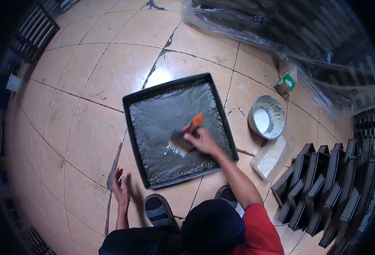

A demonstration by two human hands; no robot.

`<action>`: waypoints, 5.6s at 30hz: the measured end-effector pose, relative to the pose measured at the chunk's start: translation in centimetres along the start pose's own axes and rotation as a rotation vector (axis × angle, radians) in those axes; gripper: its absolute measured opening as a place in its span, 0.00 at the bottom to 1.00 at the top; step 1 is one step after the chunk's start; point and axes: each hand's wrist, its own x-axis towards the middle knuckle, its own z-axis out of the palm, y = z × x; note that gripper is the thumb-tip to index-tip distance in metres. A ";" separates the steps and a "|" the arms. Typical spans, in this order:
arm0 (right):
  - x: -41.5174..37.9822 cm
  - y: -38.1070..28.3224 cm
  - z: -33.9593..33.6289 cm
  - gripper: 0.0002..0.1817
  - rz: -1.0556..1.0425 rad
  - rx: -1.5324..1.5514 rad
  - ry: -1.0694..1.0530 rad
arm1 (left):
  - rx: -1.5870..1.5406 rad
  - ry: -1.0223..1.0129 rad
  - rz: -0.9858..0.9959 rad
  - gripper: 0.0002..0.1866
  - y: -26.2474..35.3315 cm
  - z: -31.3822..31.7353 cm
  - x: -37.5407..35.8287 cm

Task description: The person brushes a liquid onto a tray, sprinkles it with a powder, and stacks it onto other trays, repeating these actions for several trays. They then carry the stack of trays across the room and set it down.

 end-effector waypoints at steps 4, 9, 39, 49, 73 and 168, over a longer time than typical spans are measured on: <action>8.6 0.8 -6.4 0.17 0.028 -0.283 0.591 | 0.058 0.140 -0.080 0.21 -1.2 -4.2 -2.9; 15.2 -2.2 6.2 0.18 -0.388 -0.590 0.447 | -0.142 -0.015 -0.106 0.21 -0.3 1.2 -1.6; -6.6 -3.0 -0.9 0.13 0.212 -0.115 0.418 | -0.180 0.017 -0.030 0.20 -0.7 -0.1 0.4; -1.1 -5.0 -7.5 0.17 -0.092 -0.488 -0.435 | -0.182 0.042 -0.174 0.18 -1.4 -0.7 -2.5; 20.8 -6.0 7.0 0.15 -0.450 -0.507 0.032 | -0.244 0.030 -0.094 0.15 1.5 1.2 -2.2; 17.3 -9.6 9.5 0.20 -0.611 -0.549 -0.084 | 0.119 -0.242 0.224 0.36 5.2 10.7 5.8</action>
